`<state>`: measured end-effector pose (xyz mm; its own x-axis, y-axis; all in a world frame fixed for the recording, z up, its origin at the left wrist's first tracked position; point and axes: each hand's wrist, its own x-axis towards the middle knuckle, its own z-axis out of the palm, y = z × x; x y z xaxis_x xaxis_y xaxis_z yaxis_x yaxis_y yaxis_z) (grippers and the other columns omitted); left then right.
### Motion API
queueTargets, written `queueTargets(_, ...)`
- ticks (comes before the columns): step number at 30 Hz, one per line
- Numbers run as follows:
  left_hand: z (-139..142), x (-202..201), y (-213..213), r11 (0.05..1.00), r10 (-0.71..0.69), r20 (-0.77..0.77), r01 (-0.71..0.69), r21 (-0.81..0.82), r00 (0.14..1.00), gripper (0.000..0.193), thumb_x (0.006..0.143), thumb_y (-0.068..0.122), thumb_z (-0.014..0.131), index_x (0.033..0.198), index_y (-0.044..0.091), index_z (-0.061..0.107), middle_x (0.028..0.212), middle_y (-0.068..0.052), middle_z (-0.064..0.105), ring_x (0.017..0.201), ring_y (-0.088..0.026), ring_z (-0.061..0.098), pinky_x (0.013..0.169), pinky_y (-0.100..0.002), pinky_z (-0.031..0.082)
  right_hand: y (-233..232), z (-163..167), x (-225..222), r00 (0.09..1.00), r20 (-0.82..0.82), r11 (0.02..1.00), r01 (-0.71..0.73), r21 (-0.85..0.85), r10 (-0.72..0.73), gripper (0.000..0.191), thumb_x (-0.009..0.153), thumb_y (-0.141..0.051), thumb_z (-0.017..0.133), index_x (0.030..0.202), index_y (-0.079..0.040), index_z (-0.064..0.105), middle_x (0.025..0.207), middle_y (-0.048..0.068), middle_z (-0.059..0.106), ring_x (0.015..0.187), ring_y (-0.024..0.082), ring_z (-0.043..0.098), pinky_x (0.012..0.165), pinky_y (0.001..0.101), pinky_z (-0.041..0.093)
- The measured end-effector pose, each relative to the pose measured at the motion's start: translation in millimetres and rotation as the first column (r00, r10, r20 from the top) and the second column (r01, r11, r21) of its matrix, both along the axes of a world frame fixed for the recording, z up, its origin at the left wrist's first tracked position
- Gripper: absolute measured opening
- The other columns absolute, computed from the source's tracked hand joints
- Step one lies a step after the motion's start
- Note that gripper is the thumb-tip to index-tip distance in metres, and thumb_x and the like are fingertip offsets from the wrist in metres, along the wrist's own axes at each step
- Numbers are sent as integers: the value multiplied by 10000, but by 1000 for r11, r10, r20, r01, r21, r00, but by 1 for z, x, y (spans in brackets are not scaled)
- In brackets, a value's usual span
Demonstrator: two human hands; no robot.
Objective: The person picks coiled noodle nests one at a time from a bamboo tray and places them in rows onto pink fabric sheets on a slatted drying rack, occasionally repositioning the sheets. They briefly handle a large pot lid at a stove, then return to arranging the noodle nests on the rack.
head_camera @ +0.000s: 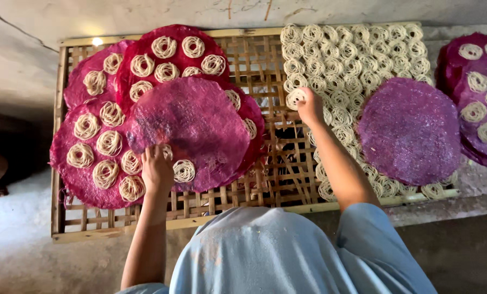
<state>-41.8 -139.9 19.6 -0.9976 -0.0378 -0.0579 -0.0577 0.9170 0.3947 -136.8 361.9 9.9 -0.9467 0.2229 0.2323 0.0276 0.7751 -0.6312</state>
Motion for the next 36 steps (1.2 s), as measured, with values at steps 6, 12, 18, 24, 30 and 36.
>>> queueTargets(6, -13, -25, -15, 986, 155, -60, -158, -47, 986, 375, 979, 239, 611, 1280, 18, 577, 1285, -251, 560, 1275, -424, 505, 1098, -538, 406, -6, 9, 9, 996, -65, 919, 81, 386, -61, 495, 780, -6, 777, 1242, -26, 602, 1127, 264, 595, 1043, 469, 574, 877, 534, 514)
queueTargets(12, -15, -33, -32, 983, -69, -28, 63, -171, 997, 360, 843, 249, 656, 1148, 66, 608, 1187, -211, 607, 1172, -380, 556, 1031, -505, 457, -65, 9, 44, 957, -275, 961, -10, 275, 89, 448, 881, -3, 786, 1263, -75, 564, 1189, 103, 594, 1153, 286, 591, 1026, 434, 526)
queueTargets(18, -6, -28, -34, 999, 47, 129, -44, -24, 990, 118, 949, 164, 571, 1008, 65, 597, 935, -155, 673, 794, -284, 670, 680, -472, 558, -163, -16, 105, 917, -206, 923, -369, -111, 342, 274, 908, 22, 719, 1157, -38, 625, 1108, 116, 641, 874, 159, 650, 686, 223, 586)
queueTargets(24, 54, 27, 18, 983, -41, 122, 18, 185, 992, 182, 972, 269, 666, 1004, 91, 652, 800, -91, 698, 705, -267, 705, 626, -438, 582, -223, -27, 146, 720, 215, 453, -153, -878, 660, 290, 972, -203, 674, 1209, -36, 674, 1105, 100, 721, 920, 157, 712, 784, 237, 622)
queueTargets(30, 81, 69, 98, 819, -331, 76, 246, 518, 941, 326, 831, 232, 798, 1088, 86, 659, 982, -90, 710, 874, -242, 758, 747, -387, 595, -195, -21, 146, 782, 203, 42, 222, -974, 589, 334, 1017, -287, 665, 1135, 25, 668, 1085, 160, 721, 957, 231, 728, 849, 341, 646)
queueTargets(36, 50, 57, 59, 969, -235, -316, 193, -157, 919, 628, 732, 251, 790, 1275, 23, 571, 1371, -234, 547, 1256, -433, 563, 952, -549, 502, -77, 6, 102, 900, 435, 733, 281, -620, 23, 254, 937, -238, 692, 1127, -72, 718, 1009, 79, 750, 843, 124, 669, 727, 243, 577)
